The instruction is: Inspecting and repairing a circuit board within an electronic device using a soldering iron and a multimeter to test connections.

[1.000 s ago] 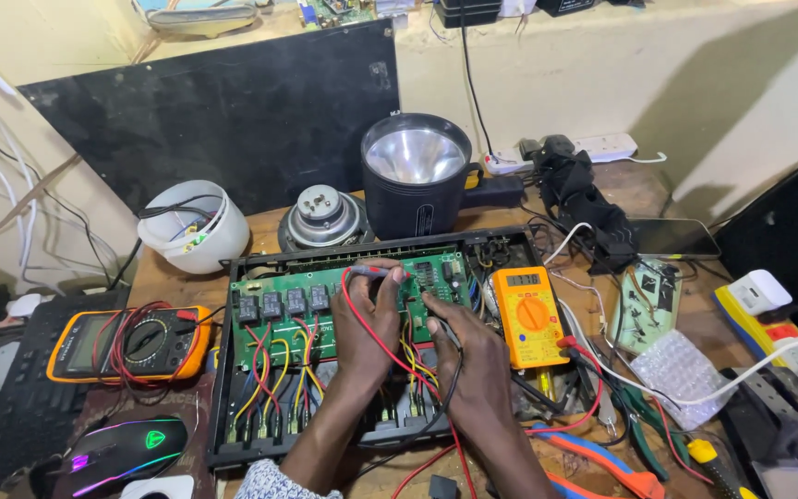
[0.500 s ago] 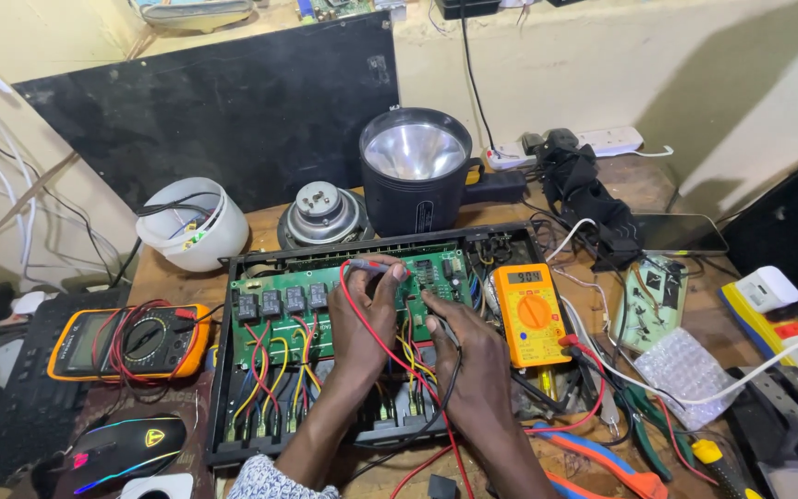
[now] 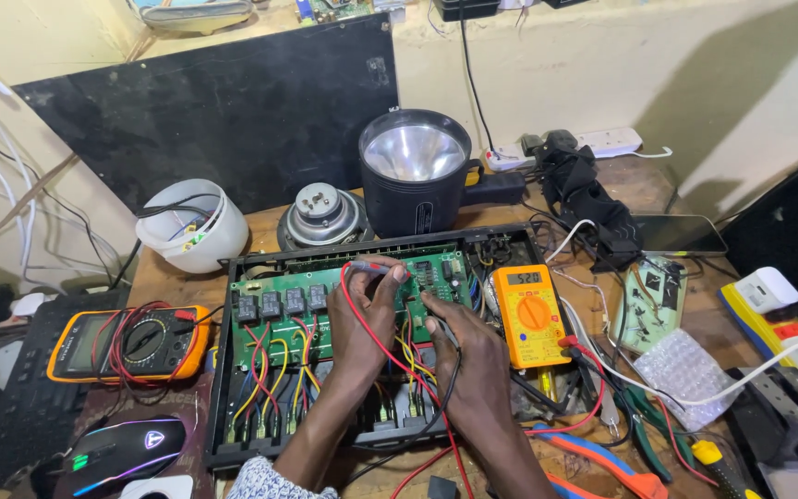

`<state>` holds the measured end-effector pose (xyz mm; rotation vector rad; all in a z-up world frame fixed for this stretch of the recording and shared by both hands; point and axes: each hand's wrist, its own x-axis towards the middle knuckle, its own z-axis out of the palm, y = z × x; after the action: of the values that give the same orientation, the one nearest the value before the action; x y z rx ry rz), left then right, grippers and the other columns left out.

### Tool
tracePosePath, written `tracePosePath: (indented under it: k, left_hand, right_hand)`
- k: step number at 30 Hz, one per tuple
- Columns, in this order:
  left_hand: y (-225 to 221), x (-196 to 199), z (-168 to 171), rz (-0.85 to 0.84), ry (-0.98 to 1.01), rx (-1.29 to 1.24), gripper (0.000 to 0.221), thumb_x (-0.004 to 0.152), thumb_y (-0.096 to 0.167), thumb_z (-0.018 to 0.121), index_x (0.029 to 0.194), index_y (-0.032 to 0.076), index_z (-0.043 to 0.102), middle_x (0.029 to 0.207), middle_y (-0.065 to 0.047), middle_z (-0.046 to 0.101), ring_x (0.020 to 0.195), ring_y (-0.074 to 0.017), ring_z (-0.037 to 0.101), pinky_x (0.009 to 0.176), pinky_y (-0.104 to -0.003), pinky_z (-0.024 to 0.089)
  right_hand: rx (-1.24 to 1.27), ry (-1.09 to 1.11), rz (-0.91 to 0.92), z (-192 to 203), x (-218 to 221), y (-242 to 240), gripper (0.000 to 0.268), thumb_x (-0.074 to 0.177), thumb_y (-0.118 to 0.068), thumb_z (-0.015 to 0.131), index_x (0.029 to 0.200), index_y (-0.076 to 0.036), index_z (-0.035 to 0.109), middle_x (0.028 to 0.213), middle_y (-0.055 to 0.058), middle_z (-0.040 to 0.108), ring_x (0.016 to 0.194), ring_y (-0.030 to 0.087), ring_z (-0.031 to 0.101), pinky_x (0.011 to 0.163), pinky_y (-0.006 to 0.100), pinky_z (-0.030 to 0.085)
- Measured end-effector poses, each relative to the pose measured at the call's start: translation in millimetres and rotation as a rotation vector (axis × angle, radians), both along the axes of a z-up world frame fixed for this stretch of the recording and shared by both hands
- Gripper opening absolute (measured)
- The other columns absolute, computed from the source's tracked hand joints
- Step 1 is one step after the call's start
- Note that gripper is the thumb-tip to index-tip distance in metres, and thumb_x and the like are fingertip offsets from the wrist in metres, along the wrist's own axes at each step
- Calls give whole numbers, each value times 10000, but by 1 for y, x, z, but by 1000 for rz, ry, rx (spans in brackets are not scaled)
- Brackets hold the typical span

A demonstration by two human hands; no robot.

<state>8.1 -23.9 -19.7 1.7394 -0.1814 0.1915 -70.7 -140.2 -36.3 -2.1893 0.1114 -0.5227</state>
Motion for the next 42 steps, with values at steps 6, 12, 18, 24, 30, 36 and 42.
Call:
tracePosePath:
  k: [6,12,18,24,30,36,42]
  left_hand:
    - [0,0,2,-4,25,-6,170,939,297,670,877,146,719,518,36,523,409,-68,304,439,-308,251]
    - [2,0,1,-15,25,3,175,944,299,674,867,147,714,514,37,496,409,-72,300,438,-311,237]
    - [3,4,-2,-53,101,-147,208,925,319,668,951,122,730,852,-27,752,693,-147,570,679,-319,437]
    - [15,-11,1,-51,74,-445,282,931,278,660,1019,14,710,1038,-171,794,997,-269,785,928,-381,661]
    - [49,-86,12,-104,-65,4,291,987,328,551,1111,123,715,925,-47,788,879,-185,745,851,-327,555]
    - [54,-136,-19,-218,-521,426,239,1020,267,446,986,99,613,790,-114,588,588,-295,599,491,-429,463]
    - [64,-133,-13,-276,-708,422,183,1015,163,549,1034,47,688,912,-139,683,745,-270,681,553,-357,549]
  right_hand:
    - [2,23,-11,2,1,1,495,1028,-421,427,1332,-139,698,1312,123,734,1223,333,683,977,491,545]
    - [0,-16,11,2,0,1,524,1031,-443,409,1321,-121,703,1300,129,741,1222,330,688,983,471,539]
    - [16,-14,-6,2,-2,3,536,1027,-465,396,1321,-135,699,1302,122,738,1215,322,691,963,464,542]
    - [129,-10,-61,15,-9,8,506,1009,-447,441,1314,-140,701,1336,100,730,1242,288,682,998,432,524]
    - [470,-63,62,39,-45,12,413,912,-342,628,1214,-103,778,1226,89,801,1152,205,734,996,345,552]
    - [360,-187,323,32,-84,27,374,871,-342,739,1130,-86,823,1161,129,806,1112,218,767,963,322,545]
    - [412,-113,133,18,-95,7,314,846,-269,734,1035,-55,865,1004,133,895,936,212,833,839,294,600]
